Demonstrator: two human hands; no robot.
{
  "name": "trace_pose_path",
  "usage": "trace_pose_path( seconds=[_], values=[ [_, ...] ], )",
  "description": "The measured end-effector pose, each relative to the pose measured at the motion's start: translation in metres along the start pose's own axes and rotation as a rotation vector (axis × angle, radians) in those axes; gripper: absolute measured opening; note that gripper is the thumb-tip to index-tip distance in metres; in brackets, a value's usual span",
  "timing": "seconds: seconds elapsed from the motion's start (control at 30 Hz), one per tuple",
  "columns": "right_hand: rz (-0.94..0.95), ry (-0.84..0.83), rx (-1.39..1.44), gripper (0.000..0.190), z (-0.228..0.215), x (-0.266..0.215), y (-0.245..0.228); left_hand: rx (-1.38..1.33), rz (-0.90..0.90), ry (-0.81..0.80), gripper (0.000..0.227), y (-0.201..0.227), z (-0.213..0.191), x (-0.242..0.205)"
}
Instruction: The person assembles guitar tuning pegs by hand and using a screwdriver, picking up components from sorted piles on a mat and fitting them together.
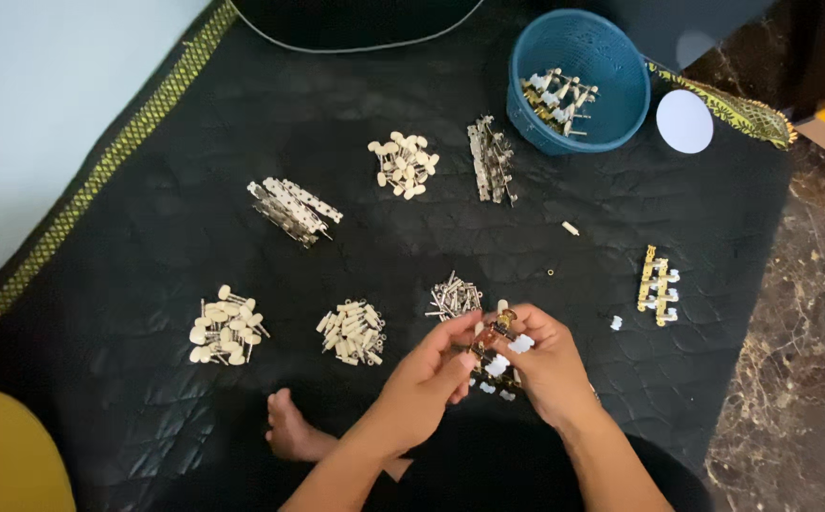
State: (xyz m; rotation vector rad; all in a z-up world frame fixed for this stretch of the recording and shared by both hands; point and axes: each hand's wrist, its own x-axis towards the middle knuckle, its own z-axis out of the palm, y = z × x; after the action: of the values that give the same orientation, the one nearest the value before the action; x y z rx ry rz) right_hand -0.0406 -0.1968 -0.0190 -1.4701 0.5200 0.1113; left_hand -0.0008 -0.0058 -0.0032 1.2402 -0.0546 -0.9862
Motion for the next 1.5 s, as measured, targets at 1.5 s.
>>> trace_pose_path(
  seconds=[1.5],
  values=[
    [0.020, -0.020, -0.151, 0.018, -0.006, -0.024, -0.036, 0.194, -0.094, 0.301, 0.053, -0.009, -0.003, 0.006]
  ],
)
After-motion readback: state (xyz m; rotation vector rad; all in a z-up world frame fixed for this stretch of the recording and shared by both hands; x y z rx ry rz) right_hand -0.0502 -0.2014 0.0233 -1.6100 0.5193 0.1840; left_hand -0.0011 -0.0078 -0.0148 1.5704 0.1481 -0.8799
